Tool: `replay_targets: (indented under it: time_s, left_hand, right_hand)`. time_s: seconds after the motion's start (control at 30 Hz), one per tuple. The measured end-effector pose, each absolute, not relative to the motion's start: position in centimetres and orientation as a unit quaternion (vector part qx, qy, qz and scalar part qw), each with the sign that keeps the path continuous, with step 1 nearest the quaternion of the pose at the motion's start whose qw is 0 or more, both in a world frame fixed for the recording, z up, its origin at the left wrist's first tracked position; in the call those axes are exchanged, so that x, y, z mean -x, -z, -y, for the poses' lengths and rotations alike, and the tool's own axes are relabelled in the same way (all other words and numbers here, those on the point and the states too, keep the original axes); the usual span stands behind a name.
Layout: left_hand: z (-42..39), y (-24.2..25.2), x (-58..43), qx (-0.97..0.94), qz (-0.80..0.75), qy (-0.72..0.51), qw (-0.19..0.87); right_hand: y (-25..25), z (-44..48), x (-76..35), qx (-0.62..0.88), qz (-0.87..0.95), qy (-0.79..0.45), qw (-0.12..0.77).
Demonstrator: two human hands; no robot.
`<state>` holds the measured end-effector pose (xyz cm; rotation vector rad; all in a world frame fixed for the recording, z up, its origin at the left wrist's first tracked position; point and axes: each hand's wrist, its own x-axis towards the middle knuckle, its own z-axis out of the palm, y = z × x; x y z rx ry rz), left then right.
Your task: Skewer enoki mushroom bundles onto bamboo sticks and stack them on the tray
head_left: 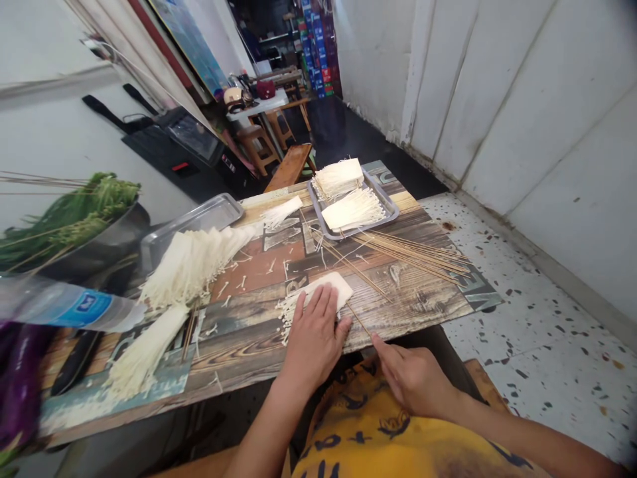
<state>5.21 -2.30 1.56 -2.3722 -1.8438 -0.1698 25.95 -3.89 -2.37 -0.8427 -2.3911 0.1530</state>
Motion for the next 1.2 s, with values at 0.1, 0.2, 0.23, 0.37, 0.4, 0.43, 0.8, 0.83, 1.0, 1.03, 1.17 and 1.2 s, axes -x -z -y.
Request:
replay_targets:
  time_s: [0.1,0.2,0.23,0.37,0.4,0.43,0.8,0.83,1.0,1.03,1.17,1.2]
  left_hand:
    - [2.3,-1.4,-5.1,0.786,0.609,0.067,0.077]
    - [2.1,-1.0,-5.0,0.773,0.622,0.076,0.100]
    - [1.9,-0.8,-5.0,0.770,0.625,0.075,0.103]
    - [1.4,-0.3,-4.8,0.774,0.623,0.074,0.086]
    - [1.3,-0.2,-4.7,0.774,0.623,0.075,0.083]
    - [1.2,-0.1,-4.7,0.773,0.624,0.075,0.081]
    - [1.0,-0.5,-5.0,0.767,0.633,0.044,0.092]
    - [1.0,-0.5,-5.0,0.768,0.632,0.042,0.093]
    - [1.0,-0.6,-4.9,0.770,0.630,0.042,0.091]
    - [1.0,-0.6,-4.9,0.770,0.630,0.043,0.089]
    - [1.0,-0.8,-4.7,0.771,0.630,0.040,0.087]
    - [1.0,-0.8,-4.7,0.771,0.629,0.040,0.087]
  right_hand:
    - [2.4,3.9,-25.9,0.332,0.894,-0.067,0.291]
    - [2.1,3.9,-25.8,0.341,0.892,-0.061,0.291]
    - [2.0,3.9,-25.8,0.342,0.891,-0.060,0.292]
    - [1.7,3.8,-25.8,0.338,0.892,-0.061,0.294]
    - [1.7,3.8,-25.9,0.335,0.892,-0.064,0.295]
    - [1.8,3.7,-25.9,0.332,0.892,-0.070,0.297]
    - [2.4,4.5,-26.7,0.305,0.884,-0.110,0.337]
    - [2.5,4.7,-26.9,0.303,0.883,-0.110,0.340]
    - [2.9,5.5,-27.6,0.298,0.881,-0.111,0.351]
    - [3.0,5.5,-27.6,0.300,0.881,-0.111,0.349]
    - [3.3,5.5,-27.3,0.310,0.883,-0.104,0.337]
    - [3.4,5.4,-27.3,0.312,0.884,-0.101,0.333]
